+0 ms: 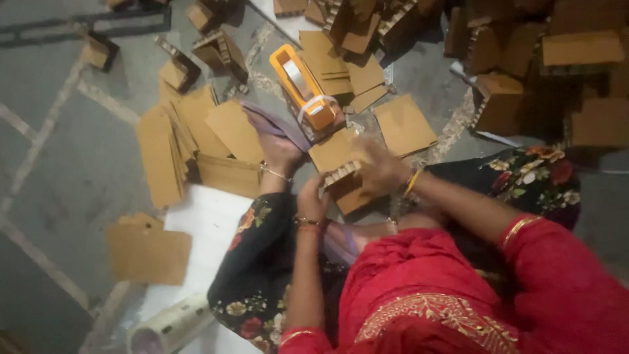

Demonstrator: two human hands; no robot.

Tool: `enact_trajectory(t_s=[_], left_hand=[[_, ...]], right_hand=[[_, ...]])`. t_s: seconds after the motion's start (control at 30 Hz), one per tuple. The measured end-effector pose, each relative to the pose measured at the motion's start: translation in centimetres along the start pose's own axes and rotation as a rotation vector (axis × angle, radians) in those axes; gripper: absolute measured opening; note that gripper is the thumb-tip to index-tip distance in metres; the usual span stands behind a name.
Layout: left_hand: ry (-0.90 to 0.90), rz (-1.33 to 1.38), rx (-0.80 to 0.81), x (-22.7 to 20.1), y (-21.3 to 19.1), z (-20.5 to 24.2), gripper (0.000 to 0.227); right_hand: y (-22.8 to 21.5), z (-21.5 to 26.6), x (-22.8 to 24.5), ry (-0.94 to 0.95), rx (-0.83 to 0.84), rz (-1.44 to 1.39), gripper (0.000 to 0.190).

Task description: The person sits on the floor and assembles small cardboard boxes by folding the flaps and securing them with clear packing tape. They use a handheld tape dispenser to apply tape to the seams of the boxes and place the finished units into a pile.

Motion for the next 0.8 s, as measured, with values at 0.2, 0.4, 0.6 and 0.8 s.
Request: enact_trajectory(t_s=[0.2,0.4,0.6,0.8], left_hand=[[-0.004,0.013,-0.154,-1.4,0.7,-2.2,0.039],[-0.031,-0.016,-0.174,-3.5,0.4,-2.5,0.04],[-0.007,0.054,-0.189,-4.0,-0.2,-2.3,0.046],[0.004,0.088,-0.173,-3.7,-0.1,-2.4,0.047]], right_hand=[[-3.9,0.9,-10.4,0.489,0.018,0.572,0.066],[-3.4,1.4,-9.6,0.509,-0.065,0.632,0.07],[-1.6,2.2,-10.8,0.465,-0.052,0.614,0.074],[-4.5,1.9,-11.3,0.362,-0.201,0.393,0.076]])
Point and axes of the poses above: each hand's wrist, its own z-axis away from the middle knuckle, its own y-axis out of the palm, x = y × z, the point moved 8 cm from there along -z, towards the middle knuckle, and after that the axes turned 1 degree about -z, right-handed, at the moved point
